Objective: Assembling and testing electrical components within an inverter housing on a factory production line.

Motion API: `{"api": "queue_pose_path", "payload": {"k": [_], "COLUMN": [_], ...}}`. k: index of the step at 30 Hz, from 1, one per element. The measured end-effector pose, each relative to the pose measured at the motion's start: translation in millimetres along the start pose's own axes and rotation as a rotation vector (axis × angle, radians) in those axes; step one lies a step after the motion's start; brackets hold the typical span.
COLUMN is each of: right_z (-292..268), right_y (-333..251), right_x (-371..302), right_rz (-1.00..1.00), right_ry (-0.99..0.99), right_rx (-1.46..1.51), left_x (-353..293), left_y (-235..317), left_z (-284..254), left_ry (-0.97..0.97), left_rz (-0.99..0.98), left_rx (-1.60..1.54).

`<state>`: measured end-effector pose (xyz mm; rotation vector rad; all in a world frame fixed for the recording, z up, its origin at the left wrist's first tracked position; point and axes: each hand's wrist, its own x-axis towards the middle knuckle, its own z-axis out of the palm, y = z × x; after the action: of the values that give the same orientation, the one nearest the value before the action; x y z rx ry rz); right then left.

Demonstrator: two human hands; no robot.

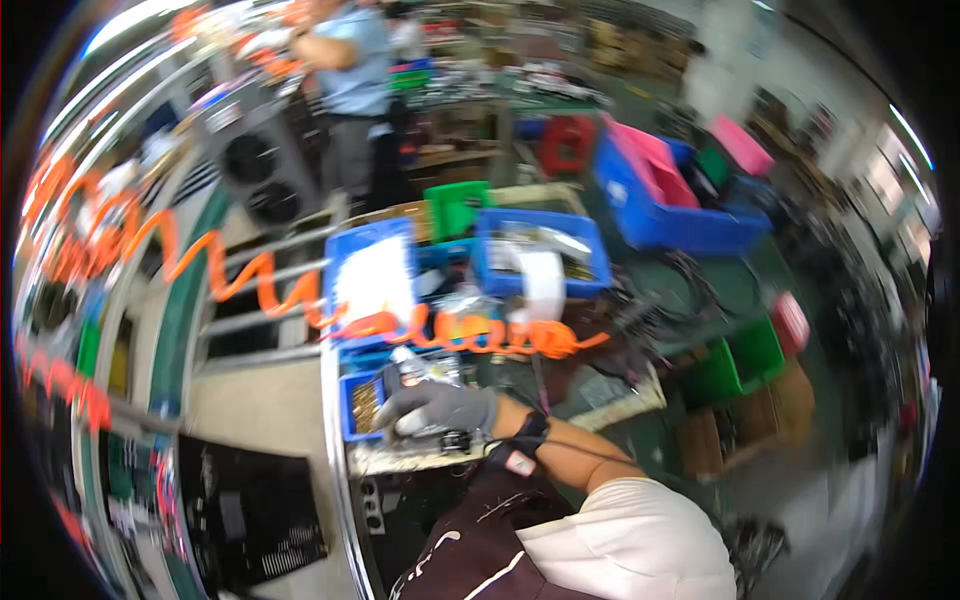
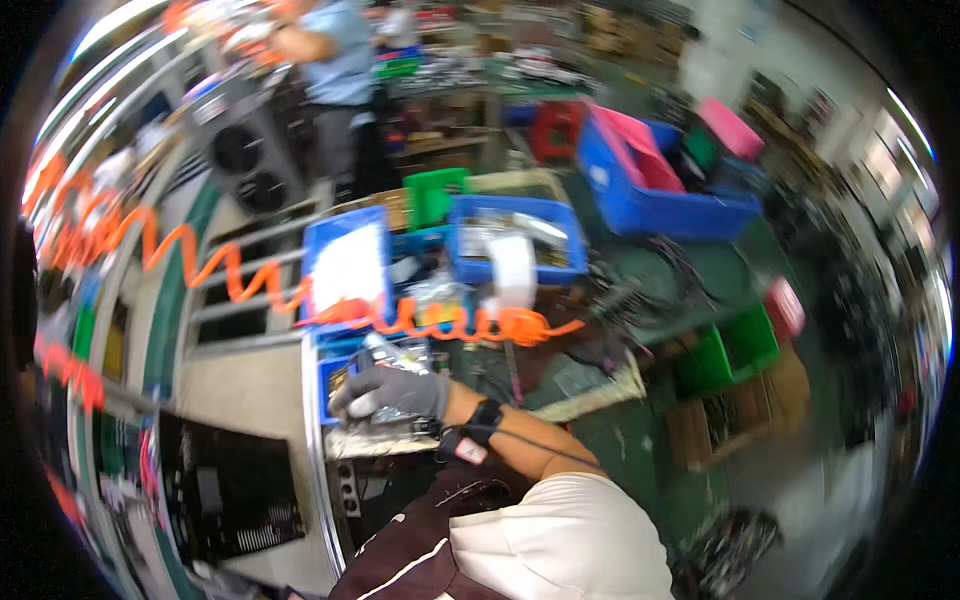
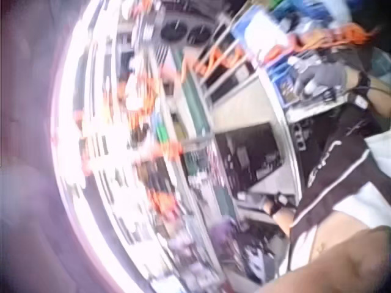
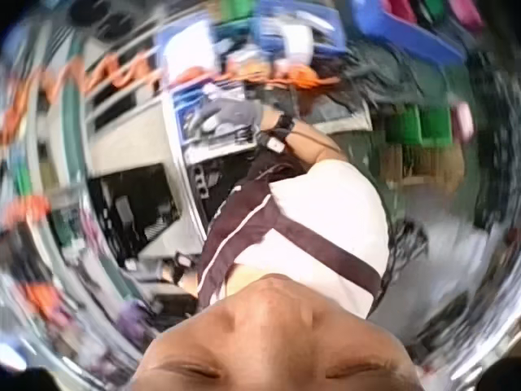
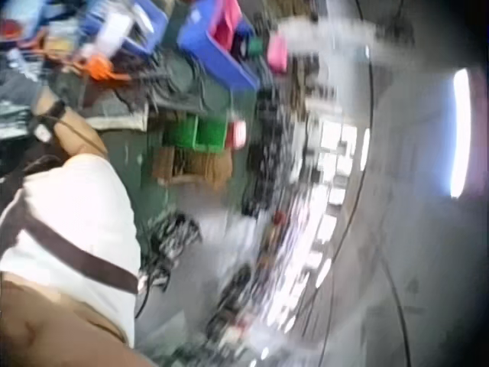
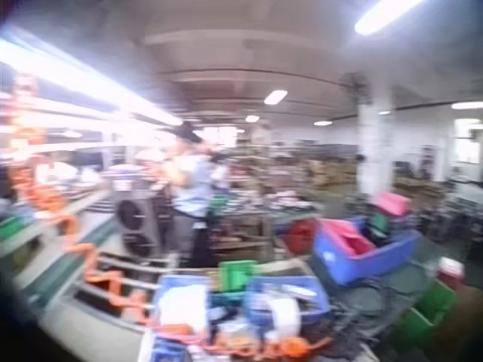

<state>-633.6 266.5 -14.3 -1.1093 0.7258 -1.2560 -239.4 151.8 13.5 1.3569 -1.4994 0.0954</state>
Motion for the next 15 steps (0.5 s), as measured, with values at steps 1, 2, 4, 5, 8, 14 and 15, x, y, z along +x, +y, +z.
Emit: {"api": "queue_pose_path", "payload": {"k": [1,2,4,5,8,14,15], "right_z": [-21.8,-42.1,-91.4,-117.8,-183.3,-267.2,-289.4], "right_y": [-14.3,-21.5,-34.6,-33.9,-19.3,35.4,37.7], "right_x": [-42.8,-77.7,-157.0,-199.3,-331.1,-441.9,-431.7], "right_rz": [-0.013,-0.119,-0.238,-0.326,-0.204,-0.15,-0.388], "right_ry": [0.239,0.469,0.932,1.136,1.812,1.889,1.801], "right_rx": [-0.122,-0.132,-0.131,-0.221,0.27,0.075,0.124], "left_x": [-4.8,-8.9,-18.2,-22.3,-32.6,-44.3,-44.3], "left_y": [6.9,12.9,25.2,32.7,57.1,100.0,105.6], "left_z": [13.0,21.3,34.6,42.4,59.0,83.0,85.8], "left_ry": [-0.011,-0.013,-0.021,-0.037,-0.098,-0.151,-0.161], "left_rz": [0.04,0.063,0.093,0.105,0.14,0.189,0.194], "left_rx": [-0.001,-0.005,-0.009,-0.015,-0.037,-0.039,-0.027]}}
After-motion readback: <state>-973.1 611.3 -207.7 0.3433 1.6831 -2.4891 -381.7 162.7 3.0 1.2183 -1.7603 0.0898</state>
